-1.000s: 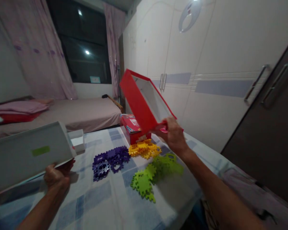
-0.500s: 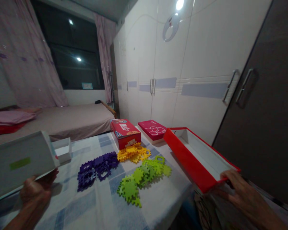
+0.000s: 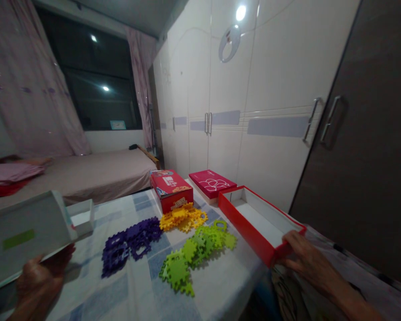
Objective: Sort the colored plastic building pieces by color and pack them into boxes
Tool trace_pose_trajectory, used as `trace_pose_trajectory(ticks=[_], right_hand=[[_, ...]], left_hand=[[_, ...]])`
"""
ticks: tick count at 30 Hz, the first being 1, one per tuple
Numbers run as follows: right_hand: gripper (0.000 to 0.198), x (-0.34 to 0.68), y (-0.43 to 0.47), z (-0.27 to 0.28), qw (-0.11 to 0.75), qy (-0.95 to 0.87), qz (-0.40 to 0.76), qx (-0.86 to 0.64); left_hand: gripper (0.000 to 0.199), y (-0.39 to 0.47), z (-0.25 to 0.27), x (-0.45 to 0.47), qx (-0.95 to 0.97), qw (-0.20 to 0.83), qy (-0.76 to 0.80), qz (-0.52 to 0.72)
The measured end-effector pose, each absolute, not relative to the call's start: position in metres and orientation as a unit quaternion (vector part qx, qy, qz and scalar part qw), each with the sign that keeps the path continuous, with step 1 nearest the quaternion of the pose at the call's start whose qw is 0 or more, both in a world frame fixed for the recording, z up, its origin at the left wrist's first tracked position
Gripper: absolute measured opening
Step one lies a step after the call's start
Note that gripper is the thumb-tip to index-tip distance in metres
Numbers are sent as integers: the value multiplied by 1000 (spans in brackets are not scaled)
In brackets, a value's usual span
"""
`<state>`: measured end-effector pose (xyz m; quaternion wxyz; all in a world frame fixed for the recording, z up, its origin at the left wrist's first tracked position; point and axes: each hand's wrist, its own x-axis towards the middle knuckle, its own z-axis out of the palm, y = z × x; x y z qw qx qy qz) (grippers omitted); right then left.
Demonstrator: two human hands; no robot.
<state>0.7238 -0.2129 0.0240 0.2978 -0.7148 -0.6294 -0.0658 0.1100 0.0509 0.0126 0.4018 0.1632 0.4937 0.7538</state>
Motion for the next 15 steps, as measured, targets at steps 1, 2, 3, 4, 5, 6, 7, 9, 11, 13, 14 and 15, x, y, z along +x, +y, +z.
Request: trace_pose_trajectory(ticks=[1, 2, 3, 4, 5, 6, 7, 9, 11, 13, 14, 15], right_hand=[[26, 722, -209, 28, 297, -630, -62, -715], [26, 720, -205, 31, 295, -630, -59, -716], [26, 719, -202, 34, 294, -630, -56, -716], [26, 719, -199, 36, 295, -630, -54, -717], [26, 719, -196, 38, 295, -631, -52, -715], [25, 721, -193, 39, 298, -633, -52, -712], [25, 722, -190, 39, 301, -635, -54, -709], [23, 727, -185, 38, 303, -640, -59, -704], [21, 731, -181, 37, 300, -643, -66, -702], [19, 735, -177, 35, 294, -648, -74, -698], [18, 737, -175, 35, 291, -651, -78, -697], [17, 739, -174, 35, 285, -653, -82, -696]], left_hand=[[21, 51, 13, 110, 167, 404, 493, 753], [22, 51, 13, 110, 170, 406, 493, 750], [24, 51, 12, 110, 174, 409, 495, 747], [25, 52, 11, 109, 177, 411, 497, 744], [26, 52, 10, 109, 180, 411, 500, 741], [26, 53, 8, 108, 181, 409, 502, 740], [26, 53, 8, 108, 186, 409, 502, 739], [26, 53, 7, 108, 185, 407, 503, 740], [26, 53, 8, 109, 186, 404, 503, 741], [26, 53, 9, 110, 181, 398, 506, 743], [26, 54, 9, 110, 177, 397, 510, 742], [26, 54, 9, 109, 177, 398, 510, 741]])
